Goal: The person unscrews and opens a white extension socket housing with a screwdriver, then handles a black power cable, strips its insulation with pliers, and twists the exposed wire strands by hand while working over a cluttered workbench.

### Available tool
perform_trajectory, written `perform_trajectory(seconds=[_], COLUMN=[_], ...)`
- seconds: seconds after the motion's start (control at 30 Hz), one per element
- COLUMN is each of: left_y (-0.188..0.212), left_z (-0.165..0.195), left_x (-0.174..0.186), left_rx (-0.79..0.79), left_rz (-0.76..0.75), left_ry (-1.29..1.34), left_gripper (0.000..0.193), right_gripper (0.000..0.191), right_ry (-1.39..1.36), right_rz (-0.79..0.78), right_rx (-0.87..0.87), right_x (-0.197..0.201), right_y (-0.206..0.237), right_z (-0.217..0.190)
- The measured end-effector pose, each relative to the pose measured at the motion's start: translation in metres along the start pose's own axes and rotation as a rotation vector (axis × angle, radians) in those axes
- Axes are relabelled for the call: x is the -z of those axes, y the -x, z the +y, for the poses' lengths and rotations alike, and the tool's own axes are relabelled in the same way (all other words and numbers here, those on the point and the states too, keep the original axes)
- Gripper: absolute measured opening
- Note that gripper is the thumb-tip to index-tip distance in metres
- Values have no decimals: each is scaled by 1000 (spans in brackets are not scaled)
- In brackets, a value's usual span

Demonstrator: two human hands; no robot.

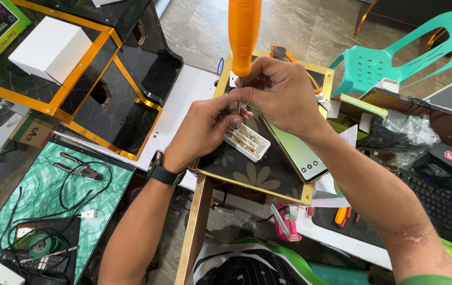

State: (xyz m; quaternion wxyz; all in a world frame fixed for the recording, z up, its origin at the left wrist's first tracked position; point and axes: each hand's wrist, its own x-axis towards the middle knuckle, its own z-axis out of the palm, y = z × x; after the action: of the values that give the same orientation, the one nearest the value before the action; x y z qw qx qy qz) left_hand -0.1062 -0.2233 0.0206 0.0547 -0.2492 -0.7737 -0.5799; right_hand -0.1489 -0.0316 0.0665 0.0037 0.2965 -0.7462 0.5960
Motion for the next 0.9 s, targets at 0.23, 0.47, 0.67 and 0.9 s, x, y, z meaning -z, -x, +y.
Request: perform_trajectory(seconds=[0.23, 0.47, 0.67, 0.9], left_y=[-1, -4, -5, -4], left_z=[-2, -3, -1, -6], left_x=[-1, -1, -2, -2], left_rx=[49, -51, 20, 46], left_rz=[20, 13, -25, -9], left_ry=[32, -75, -24, 34], left_gripper=[16, 14, 18, 15], right_gripper=[14, 20, 15, 11], right_ry=[62, -170, -215, -168], right_rz=[-55, -117, -54, -125], right_rx=[24, -3, 15, -11], right_x=[0, 5, 1, 1], right_y=[2, 5, 4, 6], right_z=[-2, 9, 17, 12])
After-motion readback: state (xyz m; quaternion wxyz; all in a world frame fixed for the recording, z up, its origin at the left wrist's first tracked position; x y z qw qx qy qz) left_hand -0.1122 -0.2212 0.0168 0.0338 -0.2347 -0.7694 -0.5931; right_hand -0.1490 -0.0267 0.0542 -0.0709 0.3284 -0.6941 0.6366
